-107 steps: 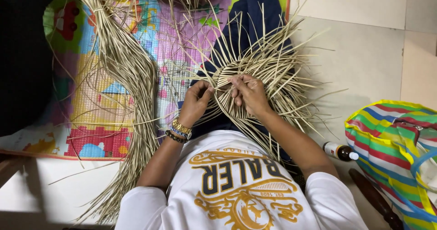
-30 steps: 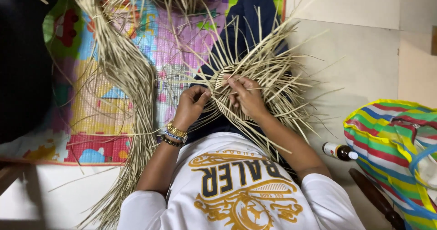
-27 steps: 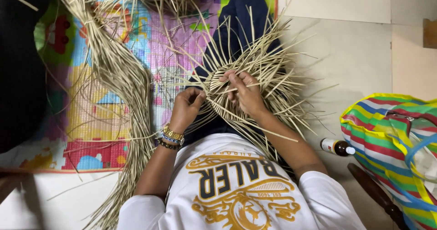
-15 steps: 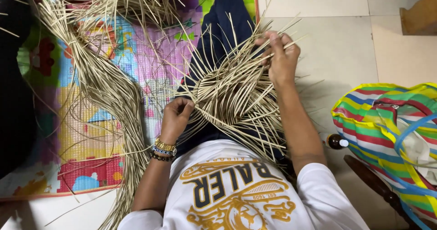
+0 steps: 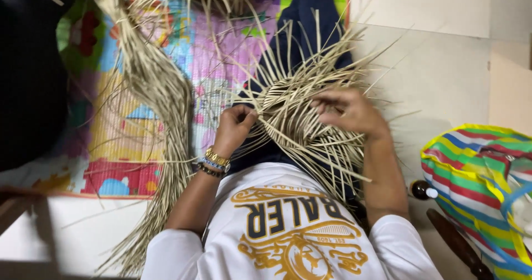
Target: Weaving dried plant fibers to create the crown of a hat
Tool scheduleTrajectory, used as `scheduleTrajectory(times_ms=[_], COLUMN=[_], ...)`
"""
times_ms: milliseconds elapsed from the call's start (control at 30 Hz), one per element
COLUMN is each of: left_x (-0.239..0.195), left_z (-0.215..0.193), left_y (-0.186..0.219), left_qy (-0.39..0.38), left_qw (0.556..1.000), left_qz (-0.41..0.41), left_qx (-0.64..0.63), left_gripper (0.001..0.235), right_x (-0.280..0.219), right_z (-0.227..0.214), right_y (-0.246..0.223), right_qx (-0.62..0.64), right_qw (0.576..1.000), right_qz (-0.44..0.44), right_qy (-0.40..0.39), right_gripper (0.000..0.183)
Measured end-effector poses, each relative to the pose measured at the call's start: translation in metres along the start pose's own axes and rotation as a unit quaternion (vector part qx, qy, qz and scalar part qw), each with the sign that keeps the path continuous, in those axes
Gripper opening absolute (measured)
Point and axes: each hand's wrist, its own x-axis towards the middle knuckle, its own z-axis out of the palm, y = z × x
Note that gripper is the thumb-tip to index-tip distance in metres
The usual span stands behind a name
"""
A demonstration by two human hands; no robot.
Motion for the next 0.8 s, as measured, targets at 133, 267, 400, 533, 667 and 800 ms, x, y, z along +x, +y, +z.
scheduleTrajectory(times_ms=[133,267,400,533,667,800], left_x=[-0.001,0.002,0.008,0.009,0.008,0.003], left_z=[-0.002,-0.001,-0.004,-0.007,-0.008,-0.012], left_y=[0.012,0.013,0.013,0.014,0.017,0.030], left_qy=[-0.008,-0.016,-0.026,-0.044,-0.059,-0.071], left_qw=[1.000,0.999,0.999,0.998,0.998,0.997], left_qz=[0.020,0.039,0.046,0.043,0.021,0.027], left_qx=[-0.013,-0.002,0.014,0.013,-0.011,-0.023], left_gripper=[0.015,0.017,0.018,0.021,0.016,0.019], right_x=[0.023,0.038,0.043,0.053,0.056,0.071], right_z=[0.068,0.093,0.092,0.088,0.076,0.081], right_y=[-0.016,0.027,0.067,0.051,0.074,0.057], right_qx=[-0.293,-0.327,-0.326,-0.379,-0.368,-0.368], right_qw=[0.955,0.935,0.932,0.899,0.898,0.899], right_qz=[-0.012,-0.137,-0.160,-0.197,-0.181,-0.195], right_qy=[-0.047,0.009,-0.022,-0.096,-0.157,-0.133], right_gripper=[0.045,0.033,0.010,0.014,0.017,0.014])
